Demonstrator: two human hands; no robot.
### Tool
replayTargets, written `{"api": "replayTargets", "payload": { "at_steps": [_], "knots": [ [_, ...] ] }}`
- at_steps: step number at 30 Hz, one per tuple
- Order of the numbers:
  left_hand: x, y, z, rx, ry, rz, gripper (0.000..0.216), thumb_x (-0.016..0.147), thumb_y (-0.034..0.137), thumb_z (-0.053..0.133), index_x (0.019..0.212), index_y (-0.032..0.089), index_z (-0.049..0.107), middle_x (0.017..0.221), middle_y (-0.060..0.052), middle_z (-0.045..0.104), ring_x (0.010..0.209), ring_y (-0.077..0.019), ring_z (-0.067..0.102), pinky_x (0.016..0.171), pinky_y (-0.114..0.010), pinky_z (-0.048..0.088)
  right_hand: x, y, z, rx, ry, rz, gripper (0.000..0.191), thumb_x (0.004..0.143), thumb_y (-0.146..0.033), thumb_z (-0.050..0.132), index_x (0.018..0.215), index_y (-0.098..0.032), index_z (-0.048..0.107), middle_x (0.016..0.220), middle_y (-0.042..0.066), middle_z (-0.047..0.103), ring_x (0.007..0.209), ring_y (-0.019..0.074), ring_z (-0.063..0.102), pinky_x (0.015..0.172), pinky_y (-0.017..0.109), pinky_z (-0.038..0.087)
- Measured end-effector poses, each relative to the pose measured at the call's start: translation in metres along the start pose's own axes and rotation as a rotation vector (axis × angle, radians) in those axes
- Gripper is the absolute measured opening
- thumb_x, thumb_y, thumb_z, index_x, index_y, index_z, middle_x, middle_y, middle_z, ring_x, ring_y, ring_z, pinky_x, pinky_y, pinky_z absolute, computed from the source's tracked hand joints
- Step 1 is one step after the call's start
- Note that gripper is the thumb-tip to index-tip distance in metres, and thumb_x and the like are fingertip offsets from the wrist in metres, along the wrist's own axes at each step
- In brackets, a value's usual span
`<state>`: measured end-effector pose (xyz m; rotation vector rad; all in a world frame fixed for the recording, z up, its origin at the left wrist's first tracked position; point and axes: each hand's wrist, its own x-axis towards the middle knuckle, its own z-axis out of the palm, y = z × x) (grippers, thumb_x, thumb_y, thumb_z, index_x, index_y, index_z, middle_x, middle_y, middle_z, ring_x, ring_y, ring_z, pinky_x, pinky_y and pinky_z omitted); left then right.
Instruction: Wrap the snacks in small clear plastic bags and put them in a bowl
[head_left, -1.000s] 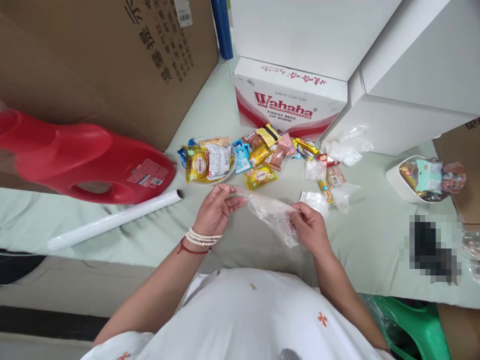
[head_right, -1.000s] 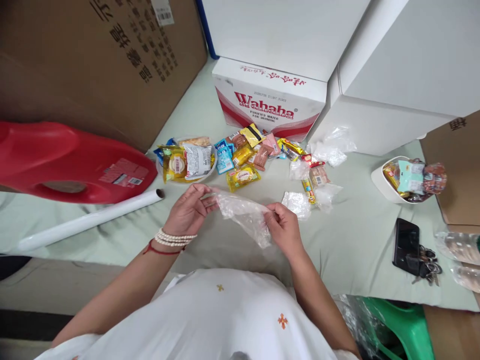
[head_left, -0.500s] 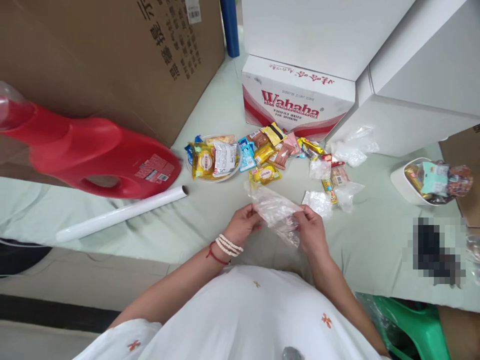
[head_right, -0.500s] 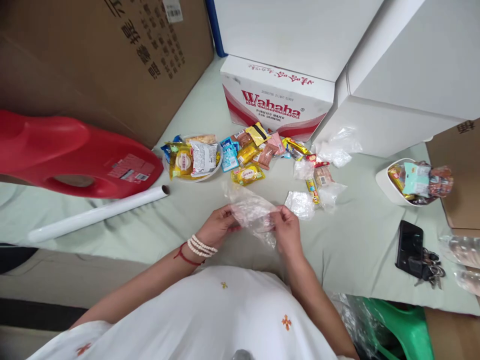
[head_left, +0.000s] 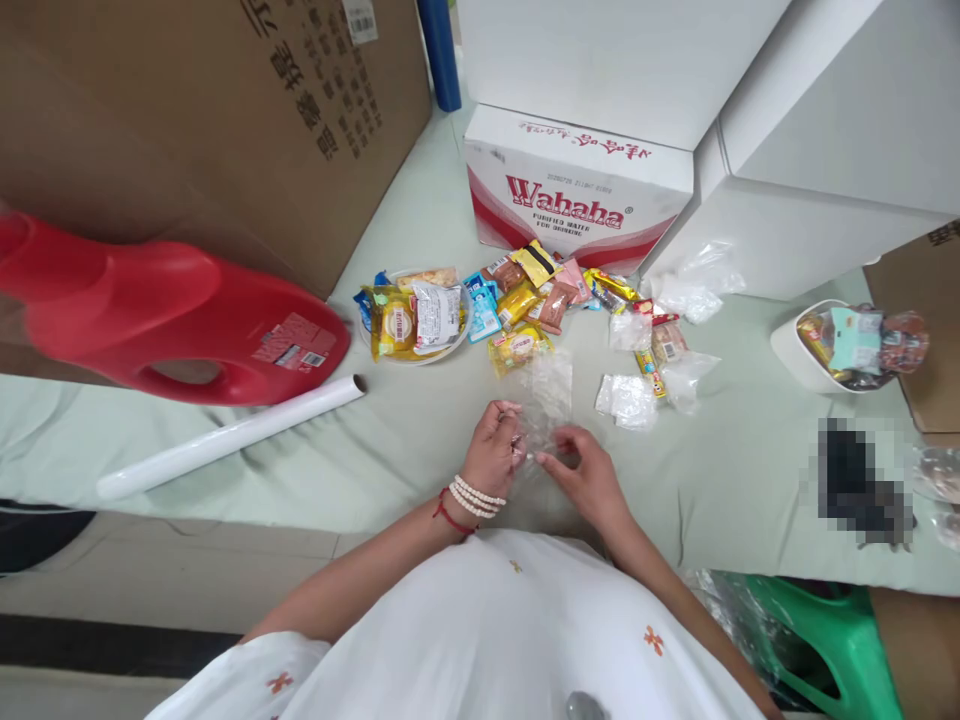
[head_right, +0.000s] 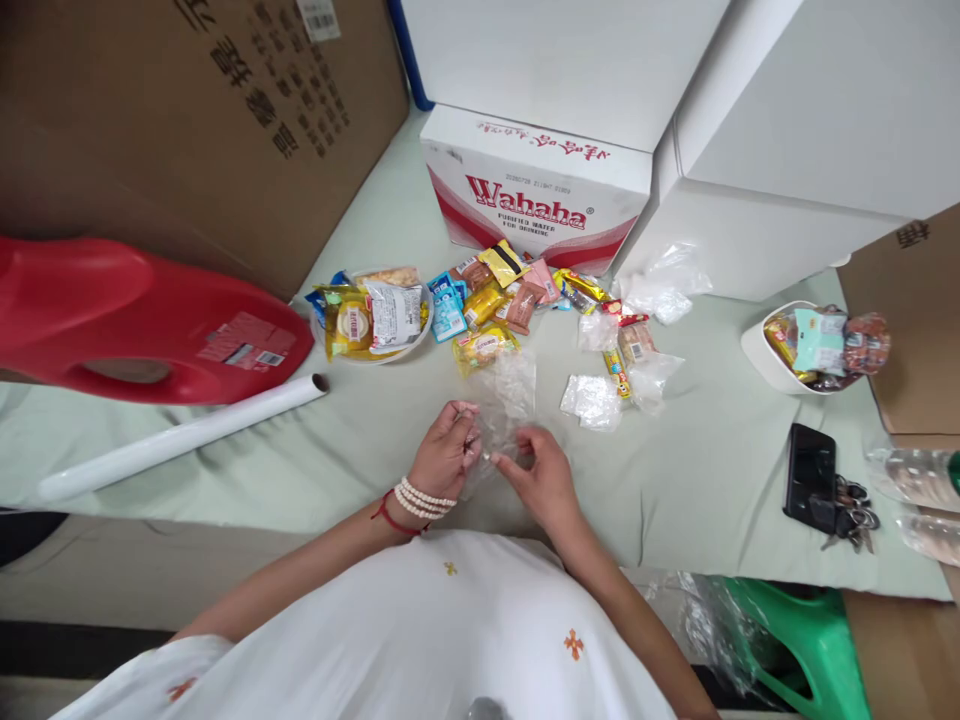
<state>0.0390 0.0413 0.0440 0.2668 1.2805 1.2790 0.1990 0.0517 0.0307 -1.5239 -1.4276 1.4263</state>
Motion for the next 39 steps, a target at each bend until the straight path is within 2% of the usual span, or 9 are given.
{"api": "replayTargets", "payload": {
  "at_steps": [3,13,16,20,23,26,31,36,39],
  "knots": [
    [-0.002,0.004,-0.004,0.008,-0.060,-0.020,0.043,0.078,0.053,0.075,0.097,0.023,0.050,0.058,0.012,0.041,0.039,-0.0026,0.032,0.039,-0.017,0.022,0.004,0.009,-0.001,-0.037,-0.041,-0.058,0.017,0.080,-0.040,0.074,0.077,-0.023,0.073,0.080,0.003,0.067,0.074,0.0186,0.059,0.073,0.032,0.051],
    [0.002,0.020,-0.075,0.186,0.027,-0.123,0.042,0.073,0.049,0.078,0.095,0.021,0.056,0.058,0.012,0.037,0.036,-0.0030,0.026,0.038,-0.017,0.014,-0.003,0.015,-0.077,0.207,0.039,0.182,0.039,0.070,-0.055,0.086,0.083,-0.020,0.073,0.072,-0.001,0.061,0.059,0.0120,0.048,0.052,0.024,0.042],
    [-0.006,0.023,-0.085,0.505,0.163,0.075,0.047,0.073,0.048,0.077,0.106,0.020,0.059,0.064,0.008,0.046,0.045,-0.0090,0.040,0.044,-0.022,0.033,-0.007,0.017,-0.085,0.163,0.055,0.228,0.047,0.075,-0.063,0.080,0.094,-0.021,0.073,0.085,0.005,0.069,0.067,0.0163,0.057,0.050,0.025,0.044],
    [-0.019,0.031,-0.079,1.024,0.340,0.629,0.041,0.079,0.033,0.072,0.116,0.019,0.065,0.104,-0.011,0.063,0.096,-0.0275,0.061,0.088,-0.044,0.051,-0.001,0.016,-0.075,0.107,0.097,0.262,0.058,0.077,-0.066,0.075,0.116,-0.024,0.069,0.083,0.003,0.072,0.057,0.0158,0.054,0.047,0.026,0.038],
    [-0.012,0.030,-0.062,1.189,-0.010,0.800,0.022,0.091,0.027,0.058,0.108,0.023,0.071,0.110,-0.013,0.069,0.111,-0.0298,0.060,0.104,-0.048,0.045,0.007,0.014,-0.057,0.068,0.017,0.191,0.051,0.069,-0.055,0.085,0.105,-0.022,0.073,0.071,-0.002,0.065,0.060,0.0148,0.053,0.058,0.027,0.041],
    [0.010,0.020,-0.049,1.261,-0.330,0.693,0.026,0.092,0.028,0.059,0.115,0.023,0.072,0.126,-0.015,0.069,0.124,-0.0315,0.059,0.111,-0.051,0.042,0.008,0.010,-0.048,0.052,-0.014,0.133,0.041,0.069,-0.051,0.084,0.094,-0.020,0.075,0.072,-0.001,0.064,0.064,0.0143,0.051,0.063,0.028,0.041],
    [0.028,0.010,-0.064,1.452,-0.566,0.543,0.091,0.065,0.028,0.088,0.148,0.026,0.052,0.168,-0.017,0.032,0.156,-0.0419,0.023,0.124,-0.068,0.001,-0.011,0.015,-0.079,0.058,0.211,0.128,0.036,0.073,-0.050,0.082,0.093,-0.022,0.071,0.072,-0.003,0.060,0.060,0.0130,0.045,0.058,0.026,0.036],
    [0.008,0.023,-0.093,1.444,-0.629,0.521,0.103,0.068,0.034,0.085,0.158,0.026,0.037,0.173,-0.017,0.016,0.160,-0.0415,0.007,0.123,-0.069,0.000,-0.035,0.028,-0.128,-0.126,0.340,0.231,0.044,0.071,-0.057,0.081,0.094,-0.021,0.072,0.074,0.000,0.063,0.062,0.0159,0.051,0.057,0.028,0.041],
    [0.002,0.029,-0.096,1.293,-0.528,0.565,0.059,0.091,0.037,0.061,0.149,0.027,0.051,0.167,-0.012,0.035,0.160,-0.0335,0.015,0.126,-0.064,0.008,-0.030,0.018,-0.136,-0.258,0.419,0.122,0.041,0.080,-0.057,0.073,0.097,-0.020,0.073,0.086,0.005,0.071,0.072,0.0188,0.060,0.067,0.031,0.048]
  ]
}}
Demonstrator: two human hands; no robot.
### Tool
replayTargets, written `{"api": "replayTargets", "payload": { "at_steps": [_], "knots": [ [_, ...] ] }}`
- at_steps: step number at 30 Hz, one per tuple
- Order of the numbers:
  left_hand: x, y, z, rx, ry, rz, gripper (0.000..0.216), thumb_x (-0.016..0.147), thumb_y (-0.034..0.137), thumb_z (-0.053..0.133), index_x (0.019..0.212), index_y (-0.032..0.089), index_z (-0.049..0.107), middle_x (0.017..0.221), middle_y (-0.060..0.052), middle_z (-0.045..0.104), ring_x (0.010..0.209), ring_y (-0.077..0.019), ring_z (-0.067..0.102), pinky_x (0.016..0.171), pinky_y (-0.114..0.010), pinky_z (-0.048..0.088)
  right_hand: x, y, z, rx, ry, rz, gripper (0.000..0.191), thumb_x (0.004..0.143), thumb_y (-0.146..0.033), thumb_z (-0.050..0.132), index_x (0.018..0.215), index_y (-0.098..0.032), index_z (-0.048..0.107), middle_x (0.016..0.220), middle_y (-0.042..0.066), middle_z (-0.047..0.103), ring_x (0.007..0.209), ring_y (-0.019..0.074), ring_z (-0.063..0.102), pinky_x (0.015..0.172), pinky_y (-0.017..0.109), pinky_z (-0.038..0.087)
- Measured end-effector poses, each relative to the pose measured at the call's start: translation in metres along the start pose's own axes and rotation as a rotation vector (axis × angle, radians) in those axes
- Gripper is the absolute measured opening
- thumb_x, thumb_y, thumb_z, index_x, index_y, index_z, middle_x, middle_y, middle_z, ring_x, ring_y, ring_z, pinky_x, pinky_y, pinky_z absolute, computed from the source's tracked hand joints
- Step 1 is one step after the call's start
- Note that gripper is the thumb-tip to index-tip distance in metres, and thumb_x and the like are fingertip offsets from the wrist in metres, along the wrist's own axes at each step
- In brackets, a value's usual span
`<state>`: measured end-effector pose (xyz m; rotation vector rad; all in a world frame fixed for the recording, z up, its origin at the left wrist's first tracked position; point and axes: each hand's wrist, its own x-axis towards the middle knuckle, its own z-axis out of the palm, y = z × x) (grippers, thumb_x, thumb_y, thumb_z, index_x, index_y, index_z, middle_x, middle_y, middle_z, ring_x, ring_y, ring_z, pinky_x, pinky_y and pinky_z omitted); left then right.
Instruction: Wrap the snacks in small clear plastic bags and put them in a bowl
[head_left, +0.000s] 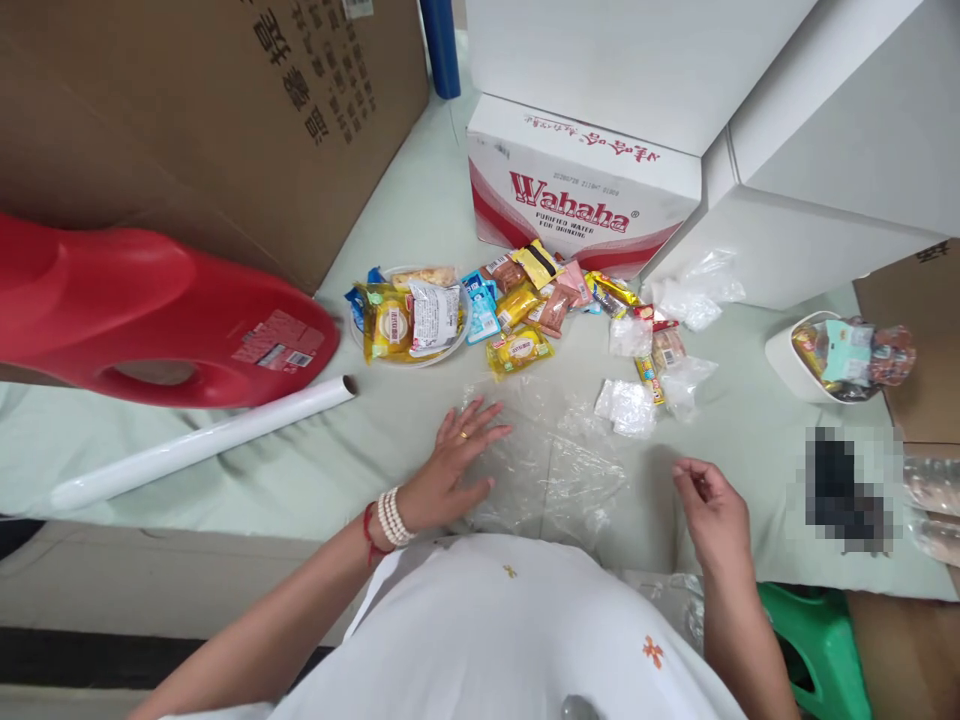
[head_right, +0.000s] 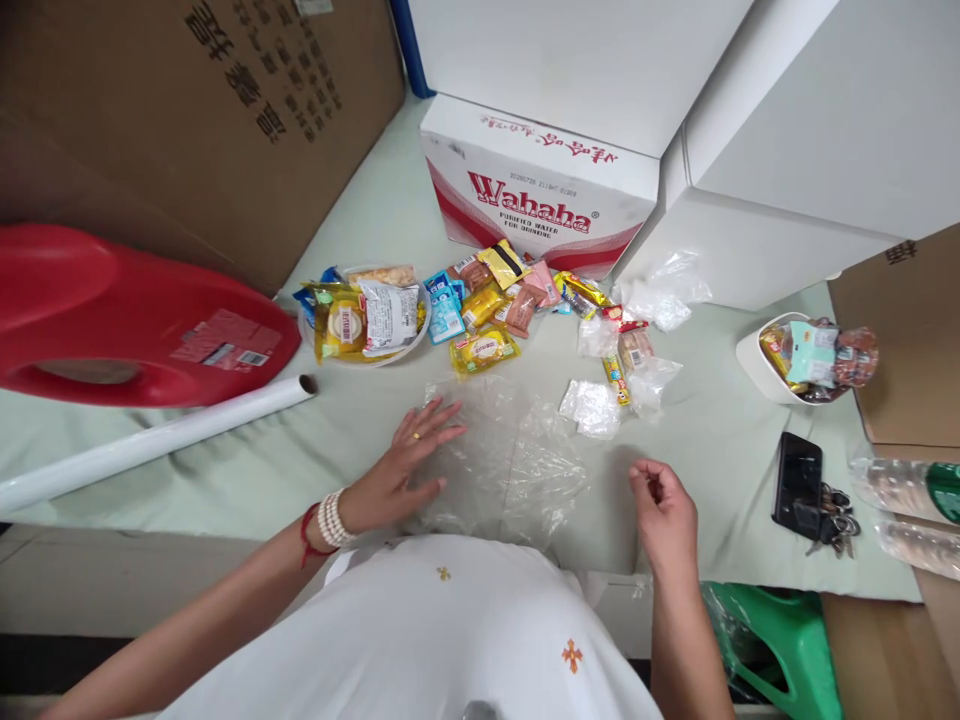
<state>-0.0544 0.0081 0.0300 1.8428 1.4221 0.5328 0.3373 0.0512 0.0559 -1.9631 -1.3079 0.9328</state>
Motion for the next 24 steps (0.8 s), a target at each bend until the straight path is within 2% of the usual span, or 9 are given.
{"api": "replayTargets", "payload": {
  "at_steps": [2,4,7,9,11,14,18,21,24],
  "knots": [
    [0.004,0.000,0.003,-0.012,0.117,-0.088,0.039,0.101,0.033,0.042,0.133,0.026,0.064,0.153,-0.010,0.056,0.155,-0.0281,0.031,0.126,-0.062,0.015,0.014,-0.022,0.009,-0.050,-0.013,-0.145,0.036,0.087,-0.054,0.067,0.096,-0.020,0.073,0.089,0.006,0.073,0.075,0.0191,0.063,0.072,0.031,0.050],
    [0.010,-0.001,0.010,0.070,0.164,-0.164,0.037,0.102,0.031,0.040,0.125,0.025,0.068,0.142,-0.009,0.066,0.150,-0.0286,0.041,0.124,-0.064,0.017,0.036,-0.053,0.032,-0.154,-0.078,-0.354,0.031,0.093,-0.048,0.061,0.097,-0.020,0.073,0.091,0.006,0.073,0.078,0.0198,0.065,0.075,0.031,0.050],
    [0.015,-0.003,0.022,0.262,0.099,-0.110,0.043,0.097,0.034,0.054,0.138,0.024,0.061,0.154,-0.011,0.055,0.152,-0.0335,0.036,0.123,-0.071,0.007,0.078,-0.105,0.083,-0.451,-0.207,-0.746,0.028,0.098,-0.029,0.051,0.111,-0.018,0.073,0.107,0.011,0.073,0.097,0.0247,0.066,0.084,0.034,0.050],
    [0.016,-0.005,0.027,0.347,0.052,-0.028,0.058,0.093,0.042,0.061,0.148,0.025,0.052,0.163,-0.012,0.042,0.155,-0.0350,0.031,0.123,-0.071,0.000,0.107,-0.136,0.120,-0.669,-0.265,-0.916,0.040,0.099,-0.017,0.044,0.134,-0.019,0.064,0.135,0.014,0.064,0.115,0.0281,0.062,0.085,0.035,0.050],
    [0.014,-0.007,0.030,0.396,0.031,0.017,0.075,0.089,0.056,0.065,0.154,0.025,0.044,0.167,-0.013,0.035,0.156,-0.0361,0.028,0.123,-0.070,-0.007,0.131,-0.159,0.152,-0.812,-0.336,-1.059,0.045,0.102,-0.017,0.042,0.145,-0.019,0.055,0.153,0.014,0.051,0.132,0.0300,0.052,0.090,0.036,0.049],
    [0.013,-0.010,0.032,0.430,0.031,0.026,0.092,0.082,0.070,0.066,0.157,0.024,0.039,0.168,-0.014,0.032,0.157,-0.0370,0.025,0.122,-0.068,-0.014,0.151,-0.176,0.181,-0.943,-0.377,-1.158,0.041,0.106,-0.028,0.045,0.144,-0.014,0.054,0.155,0.018,0.048,0.136,0.0308,0.047,0.095,0.038,0.047],
    [0.013,-0.015,0.035,0.407,0.040,0.051,0.101,0.078,0.078,0.065,0.158,0.024,0.037,0.169,-0.014,0.031,0.157,-0.0358,0.023,0.121,-0.065,-0.021,0.148,-0.166,0.176,-1.006,-0.312,-1.158,0.035,0.105,-0.023,0.044,0.134,-0.013,0.061,0.143,0.020,0.057,0.125,0.0302,0.054,0.096,0.039,0.045],
    [0.013,-0.018,0.037,0.385,0.047,0.060,0.106,0.074,0.080,0.067,0.159,0.024,0.036,0.169,-0.013,0.029,0.158,-0.0348,0.021,0.120,-0.062,-0.025,0.136,-0.145,0.146,-0.894,-0.256,-1.104,0.034,0.100,-0.022,0.050,0.130,-0.016,0.064,0.141,0.017,0.059,0.121,0.0302,0.055,0.095,0.038,0.046],
    [0.014,-0.019,0.036,0.377,0.033,0.051,0.110,0.072,0.080,0.069,0.160,0.024,0.034,0.170,-0.014,0.026,0.159,-0.0351,0.019,0.120,-0.063,-0.025,0.121,-0.124,0.104,-0.690,-0.181,-0.969,0.033,0.094,-0.030,0.056,0.123,-0.017,0.066,0.136,0.016,0.060,0.116,0.0300,0.059,0.088,0.037,0.048]
  ]
}}
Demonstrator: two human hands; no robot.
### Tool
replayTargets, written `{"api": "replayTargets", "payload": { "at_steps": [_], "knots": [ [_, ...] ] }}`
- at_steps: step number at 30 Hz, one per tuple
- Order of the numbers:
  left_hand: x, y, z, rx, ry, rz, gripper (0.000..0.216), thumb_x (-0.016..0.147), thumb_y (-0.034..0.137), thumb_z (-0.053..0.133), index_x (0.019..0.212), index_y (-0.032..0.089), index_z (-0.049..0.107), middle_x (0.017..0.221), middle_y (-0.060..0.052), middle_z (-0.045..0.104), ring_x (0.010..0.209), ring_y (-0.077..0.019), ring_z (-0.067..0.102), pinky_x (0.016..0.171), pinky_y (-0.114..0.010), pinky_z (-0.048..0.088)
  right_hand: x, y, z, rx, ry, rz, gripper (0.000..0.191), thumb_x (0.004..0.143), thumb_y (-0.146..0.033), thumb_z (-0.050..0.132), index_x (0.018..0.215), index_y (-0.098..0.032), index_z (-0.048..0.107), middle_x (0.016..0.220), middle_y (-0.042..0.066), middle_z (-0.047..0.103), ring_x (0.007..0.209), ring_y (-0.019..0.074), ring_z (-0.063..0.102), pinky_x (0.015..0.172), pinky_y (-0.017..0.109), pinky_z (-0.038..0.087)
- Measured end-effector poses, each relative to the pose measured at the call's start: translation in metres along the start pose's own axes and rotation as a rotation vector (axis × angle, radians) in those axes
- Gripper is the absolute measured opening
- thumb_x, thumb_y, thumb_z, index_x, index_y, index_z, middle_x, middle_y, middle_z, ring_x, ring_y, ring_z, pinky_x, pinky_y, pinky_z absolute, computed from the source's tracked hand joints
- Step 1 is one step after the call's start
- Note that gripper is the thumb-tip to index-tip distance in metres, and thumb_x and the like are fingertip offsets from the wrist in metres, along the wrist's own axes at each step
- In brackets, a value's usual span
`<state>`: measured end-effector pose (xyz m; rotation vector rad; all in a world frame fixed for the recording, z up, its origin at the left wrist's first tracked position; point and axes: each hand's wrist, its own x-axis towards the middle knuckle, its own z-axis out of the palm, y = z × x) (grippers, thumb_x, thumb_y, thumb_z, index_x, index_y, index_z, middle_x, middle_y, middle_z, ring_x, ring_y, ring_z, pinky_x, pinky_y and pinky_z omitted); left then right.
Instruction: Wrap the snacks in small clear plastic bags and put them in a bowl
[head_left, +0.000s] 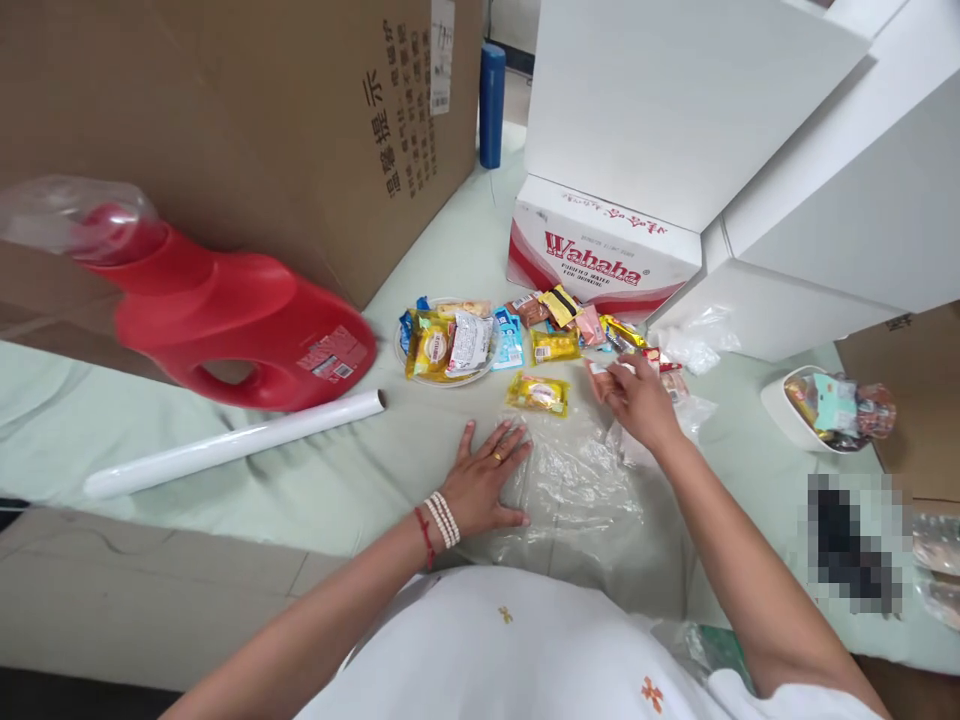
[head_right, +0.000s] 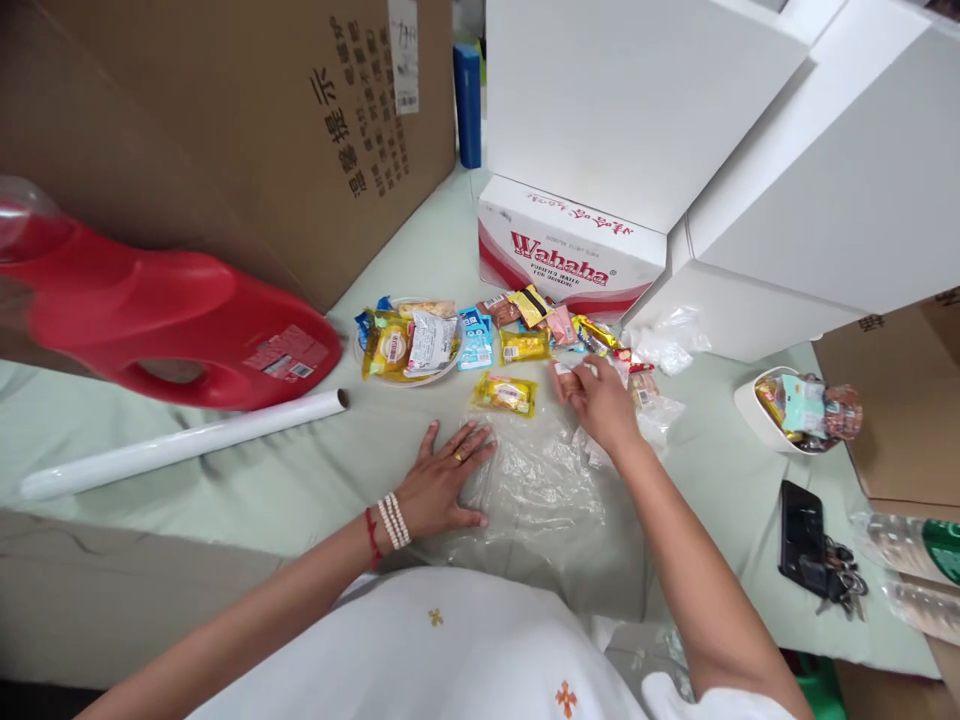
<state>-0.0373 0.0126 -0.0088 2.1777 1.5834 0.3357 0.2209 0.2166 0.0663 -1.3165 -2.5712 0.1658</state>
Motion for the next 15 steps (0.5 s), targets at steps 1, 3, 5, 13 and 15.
{"api": "replayTargets", "payload": {
  "at_steps": [1,3,5,13,15],
  "knots": [
    [0.001,0.000,-0.001,0.002,-0.010,-0.005,0.111,0.072,0.080,0.070,0.160,0.024,0.033,0.171,-0.014,0.024,0.159,-0.0357,0.017,0.120,-0.064,-0.025,-0.014,0.003,-0.009,0.049,0.016,0.069,0.033,0.092,-0.033,0.059,0.119,-0.017,0.067,0.127,0.016,0.064,0.108,0.0291,0.062,0.084,0.037,0.049],
    [0.005,0.002,-0.004,0.016,-0.037,-0.022,0.113,0.070,0.077,0.073,0.161,0.024,0.032,0.171,-0.016,0.021,0.159,-0.0376,0.015,0.119,-0.067,-0.023,-0.040,0.000,-0.026,0.136,-0.004,0.192,0.031,0.089,-0.038,0.062,0.112,-0.018,0.067,0.104,0.011,0.069,0.086,0.0248,0.064,0.074,0.035,0.048],
    [0.009,0.005,-0.008,0.037,-0.072,-0.043,0.115,0.069,0.073,0.077,0.161,0.023,0.031,0.171,-0.018,0.019,0.159,-0.0396,0.015,0.118,-0.070,-0.021,-0.063,-0.015,-0.040,0.214,-0.059,0.229,0.028,0.088,-0.040,0.064,0.107,-0.020,0.066,0.092,0.006,0.068,0.074,0.0211,0.060,0.069,0.032,0.045],
    [-0.003,0.008,-0.015,0.067,-0.111,-0.076,0.113,0.071,0.061,0.081,0.163,0.025,0.026,0.172,-0.018,0.014,0.159,-0.0409,0.014,0.118,-0.075,-0.012,-0.089,-0.119,-0.002,0.005,-0.338,0.053,0.011,0.089,-0.021,0.067,0.100,-0.021,0.064,0.104,0.011,0.066,0.101,0.0280,0.060,0.080,0.035,0.051],
    [-0.019,0.000,-0.016,0.070,-0.087,-0.069,0.102,0.078,0.059,0.075,0.163,0.027,0.027,0.172,-0.017,0.017,0.158,-0.0400,0.017,0.119,-0.074,-0.009,-0.097,-0.121,0.012,0.070,-0.355,0.033,0.030,0.086,-0.017,0.070,0.116,-0.020,0.063,0.119,0.013,0.064,0.109,0.0292,0.060,0.089,0.040,0.054]
  ]
}}
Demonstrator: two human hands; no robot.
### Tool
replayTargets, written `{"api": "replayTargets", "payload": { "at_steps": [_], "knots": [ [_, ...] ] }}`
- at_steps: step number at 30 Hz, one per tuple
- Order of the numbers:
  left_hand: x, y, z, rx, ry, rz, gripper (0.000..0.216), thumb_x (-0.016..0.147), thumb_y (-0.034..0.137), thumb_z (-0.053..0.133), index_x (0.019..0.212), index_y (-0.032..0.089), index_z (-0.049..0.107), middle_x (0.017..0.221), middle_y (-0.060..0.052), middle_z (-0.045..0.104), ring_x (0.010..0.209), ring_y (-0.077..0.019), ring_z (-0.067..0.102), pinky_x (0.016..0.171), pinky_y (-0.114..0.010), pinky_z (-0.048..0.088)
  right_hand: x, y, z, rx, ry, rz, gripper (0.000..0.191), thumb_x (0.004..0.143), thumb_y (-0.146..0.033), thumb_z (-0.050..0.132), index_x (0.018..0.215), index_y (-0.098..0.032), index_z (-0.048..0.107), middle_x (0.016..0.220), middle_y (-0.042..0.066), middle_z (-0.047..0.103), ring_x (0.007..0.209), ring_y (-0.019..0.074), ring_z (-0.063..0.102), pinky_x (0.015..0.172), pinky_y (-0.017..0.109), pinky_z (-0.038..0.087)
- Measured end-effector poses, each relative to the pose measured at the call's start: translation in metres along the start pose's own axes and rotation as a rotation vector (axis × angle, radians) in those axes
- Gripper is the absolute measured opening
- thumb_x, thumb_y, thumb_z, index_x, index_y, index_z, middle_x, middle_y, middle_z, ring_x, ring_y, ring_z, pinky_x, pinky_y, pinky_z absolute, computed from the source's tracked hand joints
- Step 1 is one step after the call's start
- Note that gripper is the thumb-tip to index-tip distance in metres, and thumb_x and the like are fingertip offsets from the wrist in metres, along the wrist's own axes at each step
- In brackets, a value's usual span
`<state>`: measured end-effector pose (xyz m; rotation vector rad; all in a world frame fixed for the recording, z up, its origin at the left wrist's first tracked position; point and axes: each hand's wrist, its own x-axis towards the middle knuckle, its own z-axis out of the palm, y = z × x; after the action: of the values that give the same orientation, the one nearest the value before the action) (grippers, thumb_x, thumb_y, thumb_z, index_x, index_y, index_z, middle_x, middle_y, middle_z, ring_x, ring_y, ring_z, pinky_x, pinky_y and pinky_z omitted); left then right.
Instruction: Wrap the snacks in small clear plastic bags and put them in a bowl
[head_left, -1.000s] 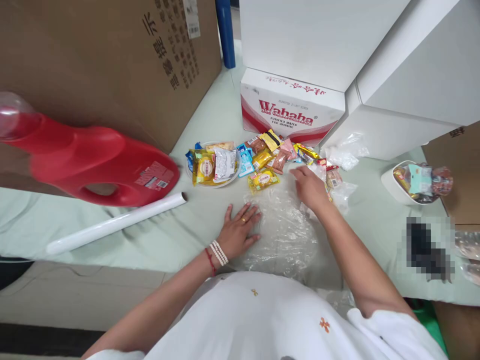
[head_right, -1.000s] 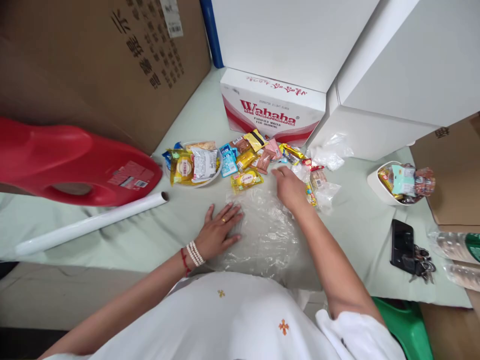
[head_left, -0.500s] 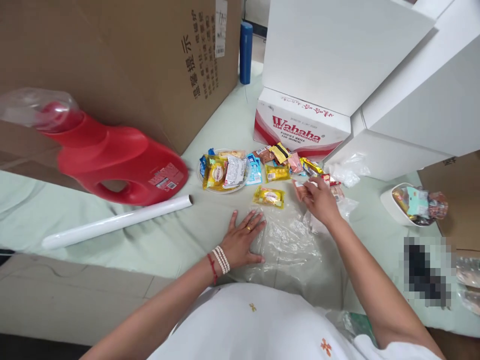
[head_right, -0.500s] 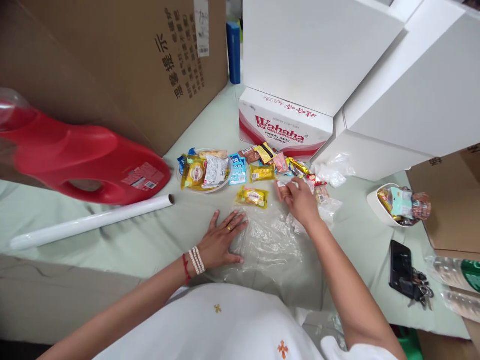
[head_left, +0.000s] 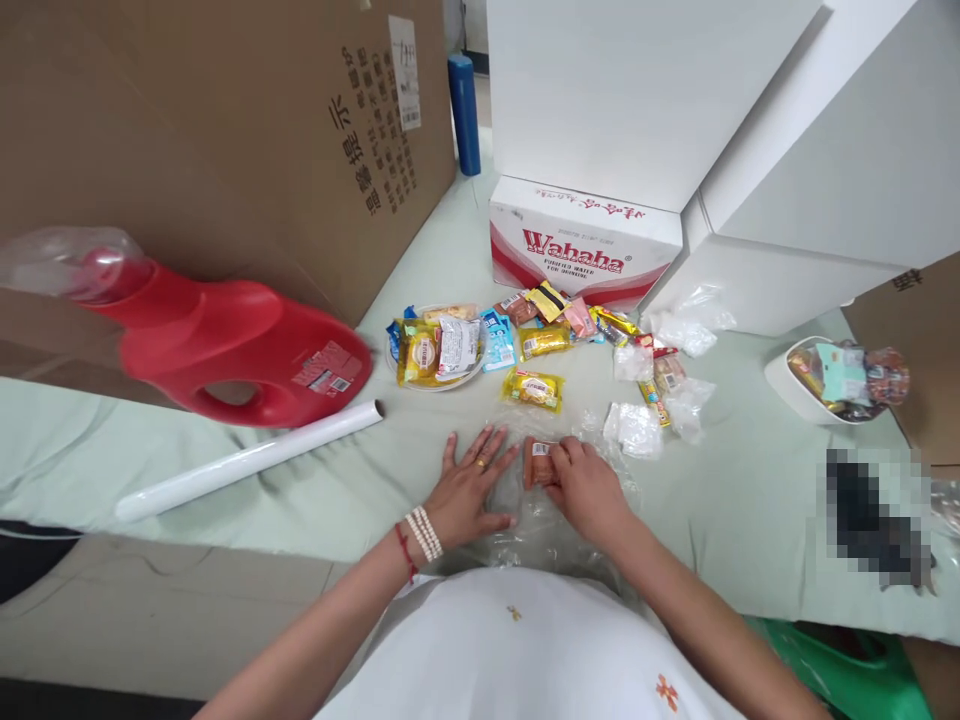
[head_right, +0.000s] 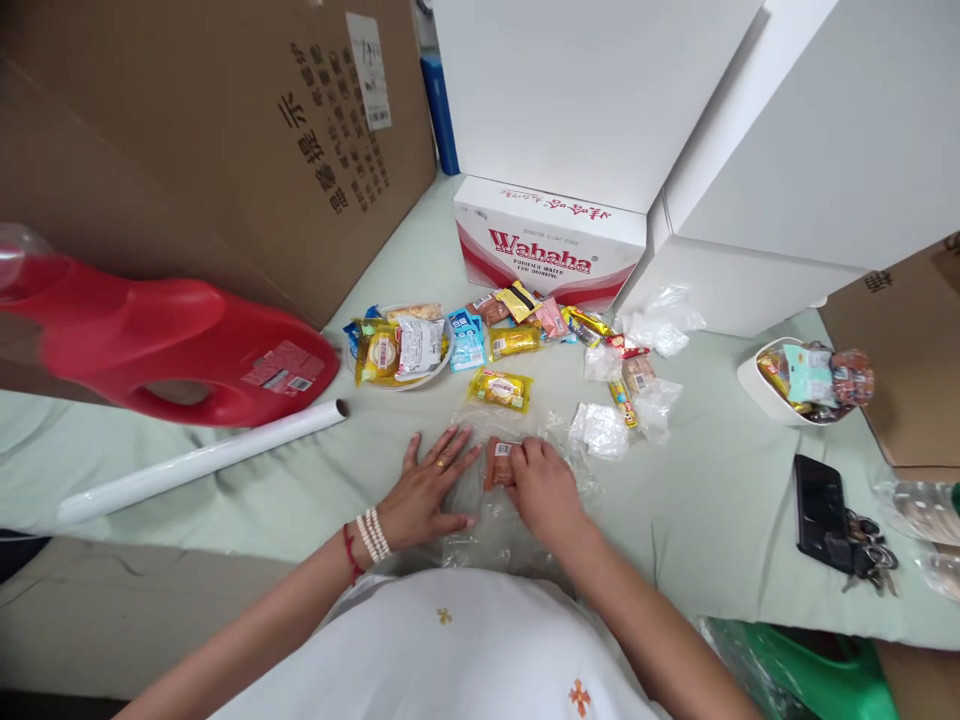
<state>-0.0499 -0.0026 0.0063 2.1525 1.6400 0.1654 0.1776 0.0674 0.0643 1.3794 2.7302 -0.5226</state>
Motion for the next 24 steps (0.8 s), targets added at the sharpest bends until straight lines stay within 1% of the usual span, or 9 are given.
{"api": "replayTargets", "payload": {
  "at_steps": [2,5,10,12,14,17,19,21,24],
  "knots": [
    [-0.019,-0.009,-0.001,-0.001,0.047,0.007,0.089,0.085,0.052,0.067,0.162,0.026,0.029,0.171,-0.017,0.020,0.158,-0.0392,0.019,0.120,-0.074,-0.005,-0.015,0.013,0.008,0.170,0.058,-0.056,0.048,0.089,-0.019,0.068,0.135,-0.021,0.053,0.137,0.015,0.056,0.121,0.0291,0.058,0.098,0.043,0.054],
    [-0.044,-0.014,-0.007,-0.027,0.133,0.069,0.076,0.087,0.031,0.057,0.159,0.023,0.035,0.171,-0.016,0.023,0.160,-0.0359,0.015,0.124,-0.069,0.001,-0.058,0.045,0.011,0.381,0.207,-0.142,0.057,0.098,-0.025,0.059,0.151,-0.026,0.038,0.150,0.015,0.045,0.136,0.0271,0.050,0.106,0.044,0.052],
    [-0.045,0.004,-0.007,-0.087,0.078,0.293,0.072,0.083,0.023,0.059,0.153,0.027,0.045,0.167,-0.011,0.036,0.159,-0.0326,0.019,0.126,-0.067,0.002,-0.119,0.080,0.029,0.335,0.200,-0.168,0.076,0.090,-0.042,0.073,0.155,-0.028,0.037,0.149,0.017,0.048,0.135,0.0342,0.049,0.107,0.055,0.051],
    [-0.034,0.008,-0.001,-0.093,0.036,0.292,0.055,0.089,0.026,0.059,0.143,0.028,0.056,0.159,-0.010,0.050,0.156,-0.0312,0.030,0.126,-0.067,0.003,-0.126,0.080,0.045,0.283,0.231,-0.143,0.065,0.091,-0.038,0.072,0.150,-0.027,0.045,0.149,0.017,0.050,0.134,0.0355,0.050,0.105,0.058,0.052],
    [-0.028,0.005,0.004,-0.115,0.038,0.264,0.033,0.095,0.025,0.053,0.125,0.029,0.068,0.145,-0.008,0.064,0.149,-0.0272,0.044,0.127,-0.063,0.007,-0.127,0.074,0.060,0.270,0.292,-0.129,0.040,0.096,-0.027,0.062,0.136,-0.028,0.059,0.145,0.015,0.054,0.129,0.0335,0.054,0.102,0.057,0.053],
    [-0.039,-0.009,0.005,-0.176,0.085,0.226,0.032,0.100,0.021,0.043,0.112,0.027,0.071,0.130,-0.007,0.073,0.133,-0.0201,0.061,0.128,-0.053,0.019,-0.129,0.062,0.068,0.352,0.357,-0.138,0.028,0.099,-0.016,0.050,0.118,-0.027,0.068,0.136,0.013,0.061,0.118,0.0288,0.060,0.096,0.052,0.055],
    [-0.057,-0.020,0.001,-0.206,0.105,0.195,0.033,0.101,0.020,0.041,0.119,0.026,0.068,0.128,-0.008,0.074,0.127,-0.0180,0.065,0.127,-0.049,0.026,-0.133,0.055,0.061,0.465,0.322,-0.183,0.027,0.100,-0.017,0.048,0.114,-0.027,0.069,0.123,0.011,0.068,0.106,0.0251,0.065,0.089,0.046,0.058],
    [-0.076,-0.029,-0.003,-0.211,0.114,0.155,0.033,0.102,0.022,0.041,0.123,0.025,0.065,0.129,-0.009,0.074,0.128,-0.0177,0.065,0.127,-0.047,0.027,-0.135,0.053,0.047,0.597,0.182,-0.221,0.024,0.102,-0.024,0.050,0.116,-0.027,0.069,0.112,0.009,0.072,0.097,0.0225,0.068,0.085,0.040,0.059],
    [-0.095,-0.034,-0.004,-0.181,0.140,0.106,0.030,0.102,0.024,0.043,0.123,0.025,0.064,0.132,-0.009,0.072,0.129,-0.0185,0.064,0.127,-0.047,0.027,-0.124,0.060,0.027,0.711,0.112,-0.064,0.027,0.103,-0.039,0.052,0.121,-0.026,0.069,0.109,0.009,0.074,0.097,0.0222,0.071,0.083,0.035,0.059]
  ]
}}
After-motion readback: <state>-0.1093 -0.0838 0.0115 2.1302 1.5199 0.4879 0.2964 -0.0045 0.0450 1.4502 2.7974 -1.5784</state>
